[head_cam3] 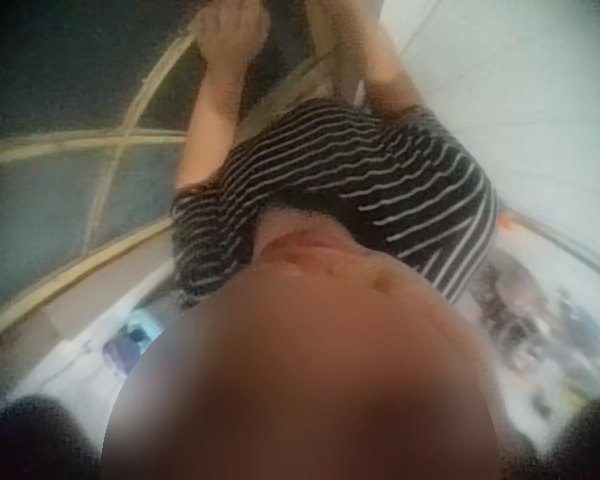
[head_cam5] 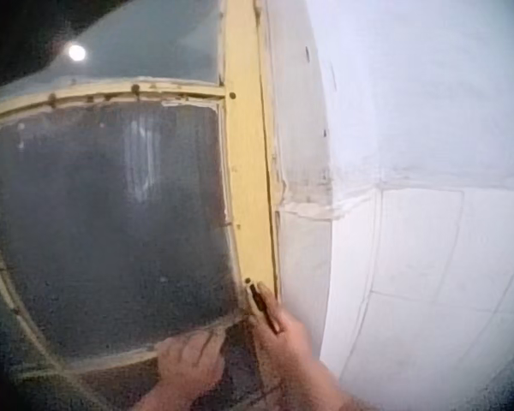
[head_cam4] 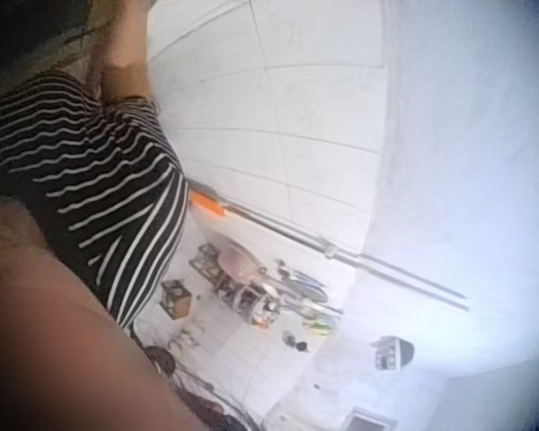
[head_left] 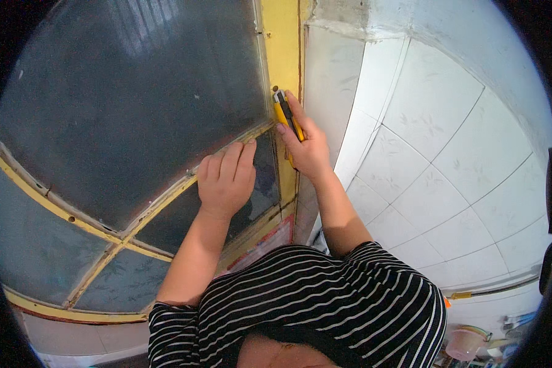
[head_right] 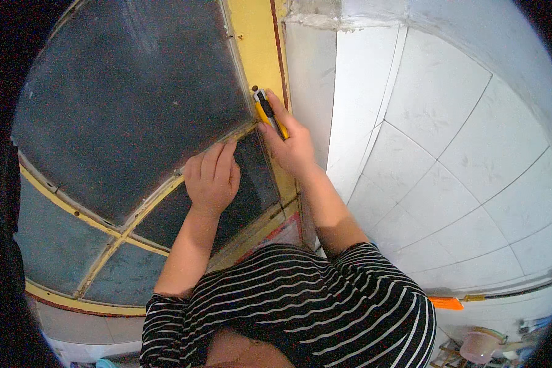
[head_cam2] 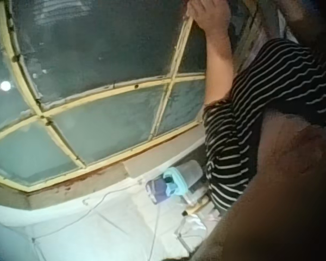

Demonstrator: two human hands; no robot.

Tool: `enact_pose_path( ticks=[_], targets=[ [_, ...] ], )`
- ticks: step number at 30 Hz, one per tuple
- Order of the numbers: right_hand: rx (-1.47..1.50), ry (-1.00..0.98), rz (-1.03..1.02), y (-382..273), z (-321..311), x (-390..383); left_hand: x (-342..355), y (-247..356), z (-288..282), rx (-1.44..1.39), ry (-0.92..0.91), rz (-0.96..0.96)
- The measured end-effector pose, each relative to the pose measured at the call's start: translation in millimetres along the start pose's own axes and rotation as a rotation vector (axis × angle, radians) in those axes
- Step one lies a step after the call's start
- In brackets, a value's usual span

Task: The person uses a yellow utility knife to scrape and pry at the yellow frame of a window, removing small pieces of material. They briefly move a blue fan and a purple water jug to access different areas of the frame before continuing the scraping task.

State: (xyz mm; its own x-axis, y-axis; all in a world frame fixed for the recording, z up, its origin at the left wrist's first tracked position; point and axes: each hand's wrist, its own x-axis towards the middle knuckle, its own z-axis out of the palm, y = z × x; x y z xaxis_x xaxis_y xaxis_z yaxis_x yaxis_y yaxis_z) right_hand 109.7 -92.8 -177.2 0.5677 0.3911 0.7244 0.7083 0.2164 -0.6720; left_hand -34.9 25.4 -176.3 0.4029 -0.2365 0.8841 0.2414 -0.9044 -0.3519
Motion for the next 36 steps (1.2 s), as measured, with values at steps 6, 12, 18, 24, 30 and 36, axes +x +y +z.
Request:
enact_pose_path(
  ticks=[6, 12, 18, 24, 30, 36],
  targets=[
    [0.244, -0.095, 0.151, 13.8, -4.3, 0.4, 1.4, 1.2, -1.2, -0.012, 0.012, -0.010],
    [-0.125, -0.069, -0.031, -3.1, -10.3, 0.5, -1.5, -2.2, 0.4, -0.011, 0.019, -0.008],
    [-0.145, 0.022, 0.035, -16.5, 2.9, -4.8, -0.9, -0.6, -0.4, -0.046, -0.001, -0.019],
    [0.487, 0.040, 0.206, -5.4, 21.3, -7.3, -4.2, -2.6, 1.2, -0.024, 0.019, 0.020],
    [0.712, -0.045, 0.261, -2.0, 16.7, -4.9, -5.2, -2.5, 1.0, -0.040, 0.031, 0.005],
    [-0.018, 0.002, -0.083, -0.4, 1.5, -0.5, -4.6, -3.2, -1.7, -0.068, 0.032, -0.004]
  ],
)
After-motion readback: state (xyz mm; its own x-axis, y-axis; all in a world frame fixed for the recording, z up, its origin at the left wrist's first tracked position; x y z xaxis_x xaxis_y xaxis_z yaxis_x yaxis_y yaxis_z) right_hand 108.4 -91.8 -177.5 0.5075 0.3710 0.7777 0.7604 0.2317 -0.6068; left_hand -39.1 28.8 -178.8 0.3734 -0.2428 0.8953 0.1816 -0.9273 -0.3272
